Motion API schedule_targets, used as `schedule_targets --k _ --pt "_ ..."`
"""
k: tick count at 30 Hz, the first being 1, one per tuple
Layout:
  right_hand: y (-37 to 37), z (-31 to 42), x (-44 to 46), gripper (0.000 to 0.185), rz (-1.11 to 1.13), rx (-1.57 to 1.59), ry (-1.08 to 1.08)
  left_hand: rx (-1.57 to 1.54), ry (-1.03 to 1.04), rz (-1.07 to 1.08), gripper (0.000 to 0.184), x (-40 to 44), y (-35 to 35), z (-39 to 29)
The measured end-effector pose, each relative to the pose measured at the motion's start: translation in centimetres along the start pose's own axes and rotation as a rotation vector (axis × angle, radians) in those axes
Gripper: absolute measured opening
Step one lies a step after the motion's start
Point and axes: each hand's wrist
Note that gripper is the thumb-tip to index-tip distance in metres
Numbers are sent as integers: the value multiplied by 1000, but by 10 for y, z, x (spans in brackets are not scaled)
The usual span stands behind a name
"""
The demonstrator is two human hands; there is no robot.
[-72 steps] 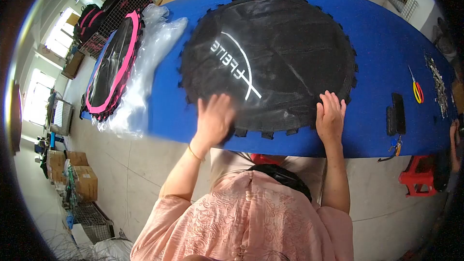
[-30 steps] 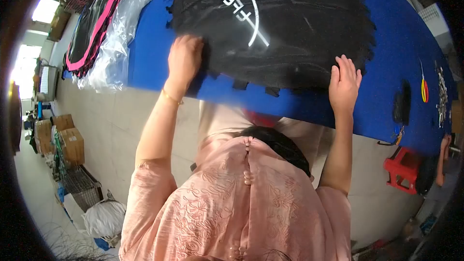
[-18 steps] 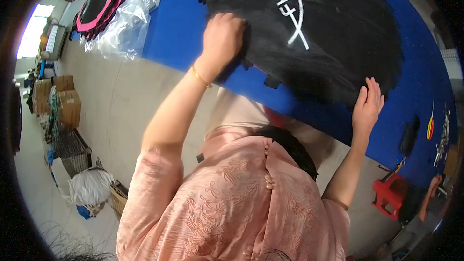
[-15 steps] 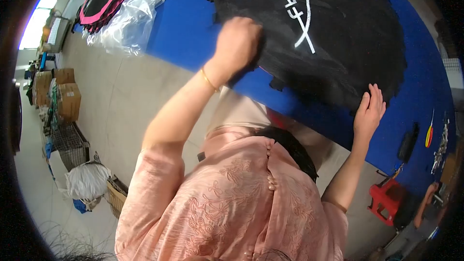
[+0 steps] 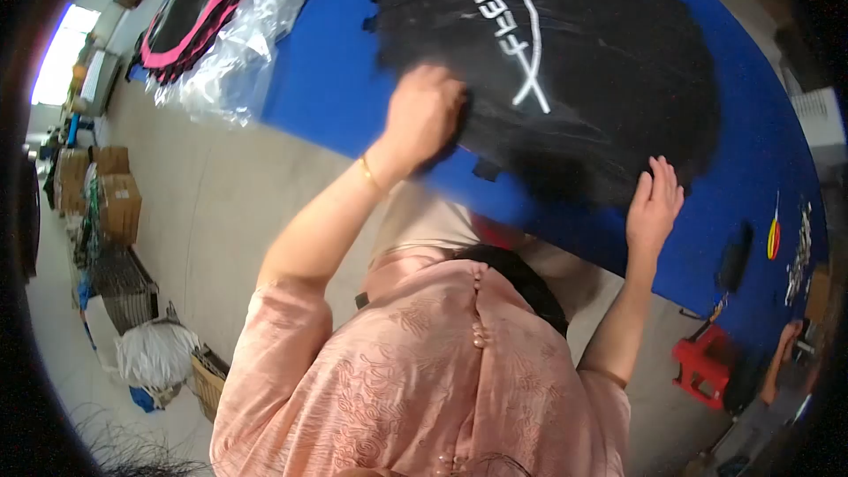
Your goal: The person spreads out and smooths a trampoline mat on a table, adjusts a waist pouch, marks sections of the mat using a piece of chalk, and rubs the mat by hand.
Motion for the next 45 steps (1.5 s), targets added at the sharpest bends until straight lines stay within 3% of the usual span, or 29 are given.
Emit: schedule_targets --k 5,8,21,24,26,27,29,31,32,33,34,36,37,39,40,41,42,43,45 --pt "-4 7 -3 35 -28 64 -1 126 -122 2 5 9 1 30" --pt "-6 10 -4 36 -50 84 15 -13 -79 23 8 5 0 20" --pt "-7 14 -5 37 -22 29 53 -48 -126 80 11 8 -5 4" --pt "-7 14 -4 37 -22 30 57 -141 -154 47 12 9 -9 5" --pt "-6 13 -6 37 -32 43 48 -216 -185 -177 11 4 -19 -6" --pt "-5 12 -5 37 -36 56 39 -220 -219 -159 12 1 -36 -16" --pt "-6 13 -5 37 -43 60 35 -399 -263 -18 13 -18 -64 -29" --pt "-6 12 -6 36 -41 64 30 -722 -437 334 12 -42 -101 -49" --pt "-6 12 -6 36 -49 62 26 -775 -422 467 12 -59 -110 -52" --pt "-5 12 -6 36 -59 62 20 -824 -407 597 12 -74 -113 -54" --pt "-4 13 -5 36 -58 68 17 -819 -410 595 12 -91 -108 -55" --pt "-5 13 -6 37 -62 71 17 -822 -585 787 17 -123 -88 -58" --pt "-6 13 -6 37 -61 72 12 -823 -590 783 17 -133 -79 -56" --pt "-13 14 -5 32 -51 119 -10 -812 -530 1000 16 -146 -65 -55" --pt "-20 16 -7 32 -51 111 -10 -775 -459 1021 17 -153 -58 -54" --pt "-37 27 -12 28 -77 319 0 -786 -453 1022 17 -153 -58 -57" --pt "-54 36 -19 25 -101 526 12 -858 -569 1007 17 -151 -61 -62" --pt "-73 42 -27 25 -100 514 18 -927 -685 992 19 -151 -62 -65" --pt "-110 56 -47 22 180 636 -31 -889 -636 980 19 -155 -60 -65"
Point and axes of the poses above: each hand's wrist, its own x-axis towards the middle knuckle, its own y-axis out of the palm, z = x × y, and after that the axes turned 4 degrees about y, right-handed
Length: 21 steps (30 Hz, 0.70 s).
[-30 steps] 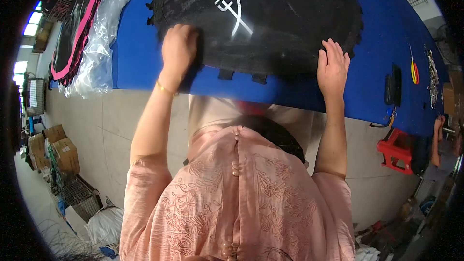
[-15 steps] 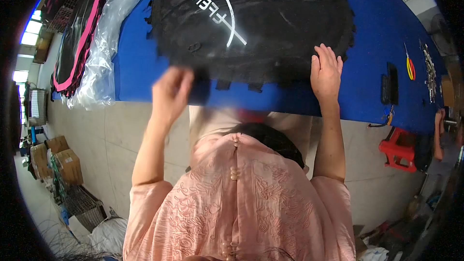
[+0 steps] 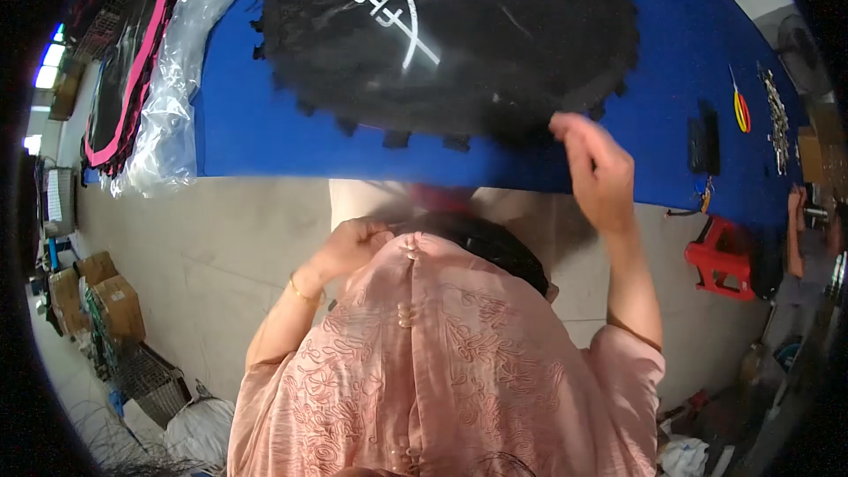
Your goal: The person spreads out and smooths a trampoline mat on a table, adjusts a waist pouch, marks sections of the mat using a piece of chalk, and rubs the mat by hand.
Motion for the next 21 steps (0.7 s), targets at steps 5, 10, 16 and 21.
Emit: schedule_targets --k 5,10,16,21 --pt "-22 12 -56 20 631 11 313 50 63 100 19 -13 -13 -10" --pt "-14 -45 -106 27 899 30 491 6 135 229 17 -11 -17 -7" --pt "18 -78 -139 26 888 168 726 12 92 287 25 0 -18 3" --pt "7 -79 -147 30 1063 310 1111 -35 68 267 32 4 -21 0"
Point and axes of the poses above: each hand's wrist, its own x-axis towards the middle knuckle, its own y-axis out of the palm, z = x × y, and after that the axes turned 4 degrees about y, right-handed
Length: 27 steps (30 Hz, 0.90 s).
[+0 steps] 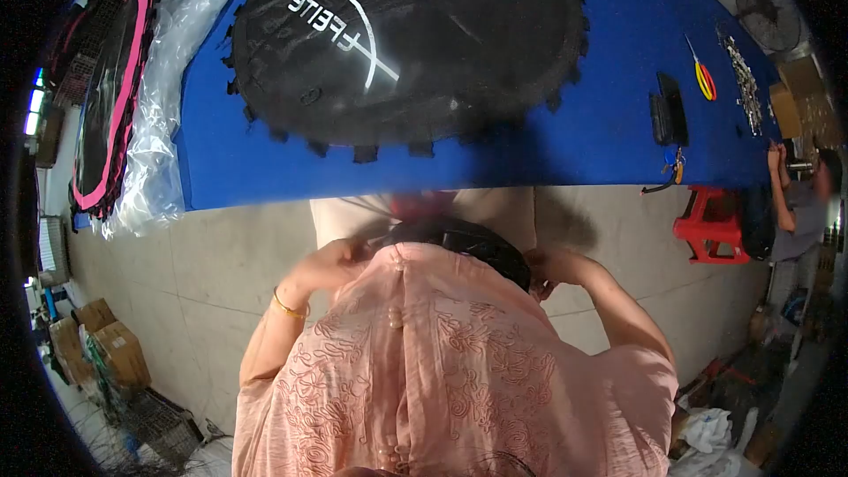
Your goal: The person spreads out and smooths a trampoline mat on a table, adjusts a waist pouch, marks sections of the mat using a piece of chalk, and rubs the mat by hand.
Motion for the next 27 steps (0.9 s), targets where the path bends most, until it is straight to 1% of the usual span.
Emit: schedule_targets --k 1,2,3,4,5,6,7,8,9,10,11,12,13,14,15,16,18,19,21,23,25,26,27 --pt "1 8 -8 31 31 -49 99 19 -27 47 34 0 -1 -10" --pt "0 5 -7 31 32 -54 103 39 -56 95 36 -1 -2 -16" --pt "-2 -2 -5 29 34 -70 83 34 -57 94 36 2 -1 -7" --pt "-2 -6 -3 26 36 -84 63 -98 -38 115 35 7 1 10" --pt "-3 -5 -3 26 39 -87 66 -231 -18 135 35 8 1 7" --pt "-6 -1 -2 23 -77 -157 45 -233 -18 131 35 8 1 3" --pt "-8 3 -1 20 -192 -228 21 -283 -100 83 35 8 1 -2" --pt "-9 9 -2 20 -188 -233 19 -333 -184 34 34 7 1 -10" --pt "-8 18 -6 18 -346 -276 -192 -334 -187 27 34 8 2 -5" --pt "-7 29 -10 17 -501 -315 -406 -386 -131 26 29 11 5 4" --pt "5 59 -29 14 -544 -303 -549 -438 -80 27 24 11 7 10" --pt "22 93 -47 11 -586 -287 -691 -440 -90 23 24 10 9 7" --pt "32 113 -50 11 -578 -286 -693 -457 -140 9 21 11 9 0" --pt "39 131 -52 10 -576 -384 -878 -472 -186 -6 18 12 9 -4" --pt "45 146 -50 9 -574 -485 -1065 -470 -183 -14 18 12 9 -2" --pt "49 158 -44 9 -574 -489 -1073 -497 -160 7 15 14 10 5" --pt "55 179 -31 10 -402 -536 -1150 -524 -132 18 13 16 12 14" --pt "58 189 -26 10 -397 -541 -1157 -582 -124 3 14 16 14 18" --pt "65 205 -16 11 -269 -648 -1157 -641 -118 -21 15 12 16 25" --pt "71 211 2 15 -239 -660 -1193 -686 -125 -42 15 11 18 29" --pt "77 226 1 18 -91 -871 -999 -742 -110 -95 14 10 24 32" --pt "81 228 6 21 -77 -941 -948 -794 -98 -143 13 10 26 32" --pt "84 228 6 21 -70 -951 -951 -801 -94 -153 13 9 27 32"
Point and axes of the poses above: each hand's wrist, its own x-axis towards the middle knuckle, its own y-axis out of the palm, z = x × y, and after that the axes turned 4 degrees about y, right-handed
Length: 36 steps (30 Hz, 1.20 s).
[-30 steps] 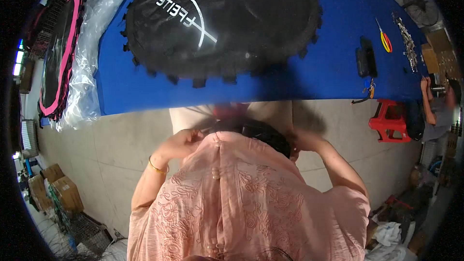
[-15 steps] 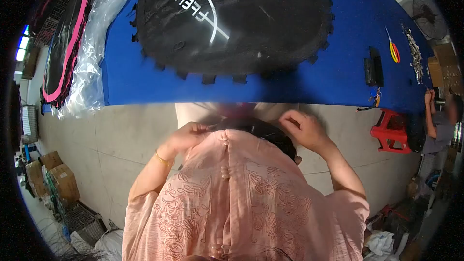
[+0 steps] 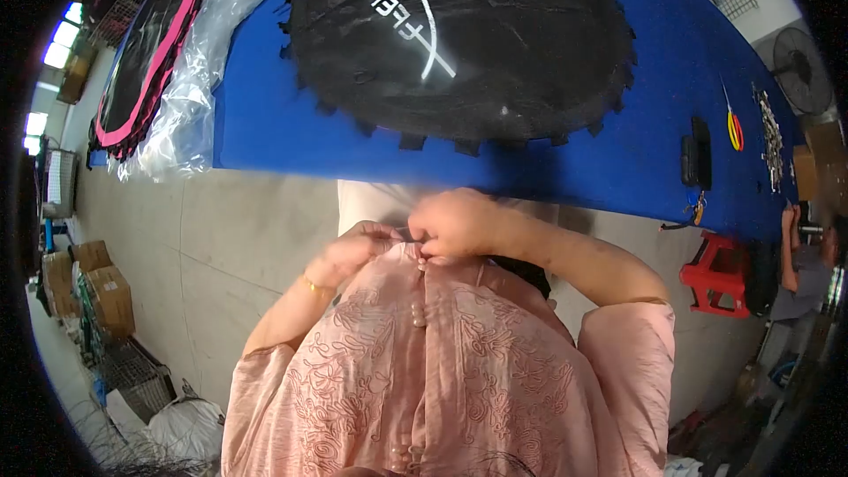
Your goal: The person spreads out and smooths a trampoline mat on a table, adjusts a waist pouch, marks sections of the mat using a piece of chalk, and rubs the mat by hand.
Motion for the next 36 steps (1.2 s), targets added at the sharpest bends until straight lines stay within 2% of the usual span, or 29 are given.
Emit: schedule_targets --k 3,6,9,12,16,19,21,24,26,27,29,32,33,36 --pt "1 6 3 23 54 -176 5 -6 4 28 11 -1 -1 0" --pt "1 6 -4 21 12 -193 8 -25 33 43 9 3 -7 9" --pt "-12 7 -8 19 38 -76 77 -13 28 86 18 7 -12 15" --pt "-9 -3 -4 16 37 -56 48 -16 2 10 17 10 -9 13" --pt "-6 10 0 16 86 -183 63 -24 28 5 12 6 2 4" --pt "5 7 1 19 11 -326 -8 -43 24 20 9 0 7 -4" --pt "14 2 1 22 -135 -377 -163 -41 27 56 9 0 4 -3" --pt "16 0 2 22 -119 -386 -217 -25 63 120 10 6 -2 3" --pt "16 1 4 21 -110 -388 -218 180 100 111 11 9 -6 6" --pt "16 2 5 20 -100 -384 -218 181 105 107 11 15 -11 14" --pt "14 8 8 19 -74 -414 -195 188 271 219 15 26 -15 25" --pt "9 14 8 21 -11 -448 -166 345 315 179 23 27 -3 20" --pt "7 16 9 24 24 -452 -163 518 303 210 29 30 -3 15" --pt "7 18 10 22 64 -494 -112 616 220 232 31 42 -7 14"
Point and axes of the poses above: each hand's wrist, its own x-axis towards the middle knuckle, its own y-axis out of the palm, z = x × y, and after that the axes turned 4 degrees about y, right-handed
